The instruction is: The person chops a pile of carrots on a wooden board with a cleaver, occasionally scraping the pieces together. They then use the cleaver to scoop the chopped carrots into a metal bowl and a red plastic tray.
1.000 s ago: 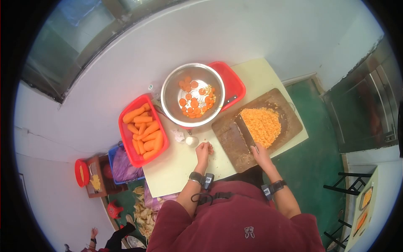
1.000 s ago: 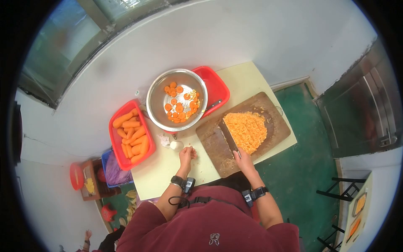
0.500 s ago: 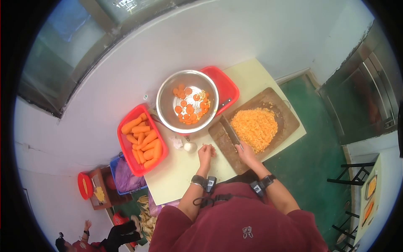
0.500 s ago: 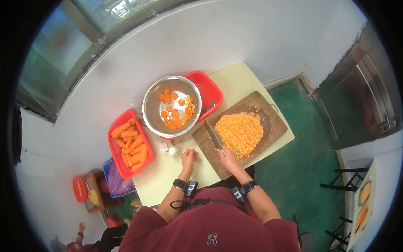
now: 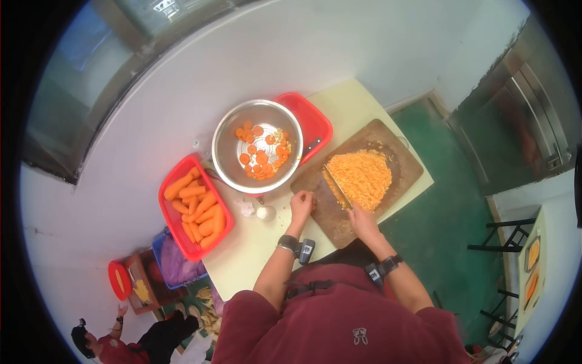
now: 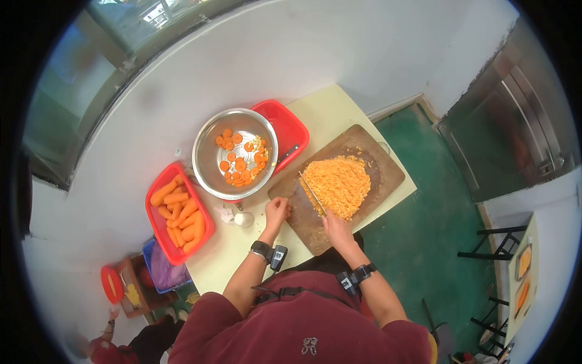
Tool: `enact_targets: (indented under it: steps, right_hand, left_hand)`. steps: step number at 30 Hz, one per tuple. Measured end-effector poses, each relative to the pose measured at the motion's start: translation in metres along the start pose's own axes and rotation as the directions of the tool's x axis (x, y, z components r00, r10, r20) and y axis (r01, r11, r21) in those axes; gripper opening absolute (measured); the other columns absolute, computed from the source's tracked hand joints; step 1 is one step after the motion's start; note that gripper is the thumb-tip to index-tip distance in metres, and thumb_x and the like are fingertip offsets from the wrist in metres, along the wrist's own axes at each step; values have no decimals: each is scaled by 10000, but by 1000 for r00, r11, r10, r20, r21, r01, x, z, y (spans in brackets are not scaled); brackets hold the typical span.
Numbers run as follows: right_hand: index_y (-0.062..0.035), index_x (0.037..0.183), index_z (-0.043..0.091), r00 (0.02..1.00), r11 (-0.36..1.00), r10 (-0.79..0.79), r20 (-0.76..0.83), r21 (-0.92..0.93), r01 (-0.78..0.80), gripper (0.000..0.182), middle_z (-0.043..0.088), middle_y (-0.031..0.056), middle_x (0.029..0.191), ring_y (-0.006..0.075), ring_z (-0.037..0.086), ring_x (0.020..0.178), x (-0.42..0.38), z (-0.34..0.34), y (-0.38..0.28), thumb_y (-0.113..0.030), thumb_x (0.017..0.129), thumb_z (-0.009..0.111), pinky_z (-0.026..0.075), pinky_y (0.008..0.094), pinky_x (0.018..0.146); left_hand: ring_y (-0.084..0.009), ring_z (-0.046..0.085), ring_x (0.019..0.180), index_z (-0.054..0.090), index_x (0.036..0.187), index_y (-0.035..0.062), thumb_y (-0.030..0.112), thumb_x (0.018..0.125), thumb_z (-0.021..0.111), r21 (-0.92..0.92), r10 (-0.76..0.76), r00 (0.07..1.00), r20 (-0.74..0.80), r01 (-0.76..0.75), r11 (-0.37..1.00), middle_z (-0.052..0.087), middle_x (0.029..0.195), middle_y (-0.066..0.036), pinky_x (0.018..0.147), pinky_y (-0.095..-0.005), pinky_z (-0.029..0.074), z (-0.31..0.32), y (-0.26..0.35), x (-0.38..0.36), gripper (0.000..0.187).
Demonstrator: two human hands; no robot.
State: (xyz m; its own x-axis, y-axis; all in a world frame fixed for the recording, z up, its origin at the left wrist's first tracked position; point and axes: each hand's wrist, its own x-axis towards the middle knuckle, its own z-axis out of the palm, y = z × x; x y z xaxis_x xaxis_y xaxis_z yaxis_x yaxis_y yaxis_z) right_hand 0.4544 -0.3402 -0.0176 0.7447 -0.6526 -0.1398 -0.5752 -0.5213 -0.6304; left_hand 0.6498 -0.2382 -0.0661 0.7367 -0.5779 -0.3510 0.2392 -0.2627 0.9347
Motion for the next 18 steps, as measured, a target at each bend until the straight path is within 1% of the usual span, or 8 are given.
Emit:
enact_targets:
  steps: [3, 5, 9, 11, 12, 14, 16, 18]
  right_hand:
    - [-10, 1032, 503, 1000, 1000, 10, -7, -18, -10, 237, 608, 264, 733, 455, 598, 712, 0, -1, -2, -220, 926, 533, 450, 529, 603]
    - [2, 1025, 499, 1000, 995, -7, -31, 103, 10, 262, 610, 256, 720, 453, 600, 701, -3, -8, -2, -233, 918, 546, 455, 517, 603]
    - [29, 986, 524, 998, 993, 47, -31, 107, -43, 283, 594, 228, 694, 410, 608, 680, -13, -19, 11, -237, 902, 573, 458, 464, 597]
    - [44, 902, 527, 901, 881, 208, 381, 327, -342, 311, 585, 202, 692, 363, 605, 670, -11, -40, 2, -264, 918, 563, 458, 427, 598]
    - [44, 902, 527, 901, 880, 212, 378, 328, -344, 311, 585, 202, 692, 363, 605, 670, -11, -34, 6, -264, 918, 563, 458, 427, 598]
    - [36, 841, 521, 995, 942, 53, 81, 325, -77, 328, 551, 170, 669, 303, 592, 650, -11, -23, 8, -277, 933, 553, 442, 397, 589]
    - [31, 848, 519, 996, 916, 66, 55, 392, -82, 330, 543, 165, 660, 290, 592, 643, -12, -22, 2, -285, 936, 554, 436, 398, 588]
    - [31, 873, 533, 996, 884, 88, 25, 458, -89, 334, 562, 183, 684, 284, 591, 641, -14, -24, -12, -296, 936, 557, 434, 403, 594]
  left_hand:
    - [-137, 577, 497, 612, 774, -19, 162, 903, 559, 0, -18, 1000, -12, 18, 1000, 618, 640, -73, 465, -258, 455, 9, -3, 10, 227]
    - [-143, 597, 507, 617, 771, -24, 162, 902, 557, 6, -35, 999, -24, 35, 999, 627, 647, -78, 472, -261, 464, 14, 1, 12, 235]
    - [-158, 611, 477, 620, 700, -22, 189, 878, 565, 175, -14, 995, -101, 31, 984, 619, 586, -83, 471, -276, 473, 17, 3, 12, 281]
    - [-163, 605, 451, 619, 663, -18, 195, 869, 563, 236, 1, 993, -118, 27, 971, 607, 547, -81, 471, -279, 476, 17, 8, 13, 302]
    - [-165, 593, 428, 615, 633, -13, 197, 863, 558, 297, 11, 992, -126, 27, 955, 591, 515, -77, 466, -284, 476, 17, 10, 13, 317]
    - [-168, 581, 405, 611, 603, -8, 198, 857, 553, 354, 21, 991, -131, 27, 935, 574, 483, -72, 462, -288, 476, 16, 14, 15, 333]
    - [-177, 582, 393, 608, 566, -11, 193, 855, 540, 251, -24, 983, -179, 69, 965, 564, 461, -73, 456, -296, 478, 13, 12, 15, 360]
    - [-192, 596, 402, 626, 583, -15, 208, 850, 547, 265, -13, 979, -203, 68, 962, 577, 469, -84, 461, -307, 484, 13, 8, 16, 357]
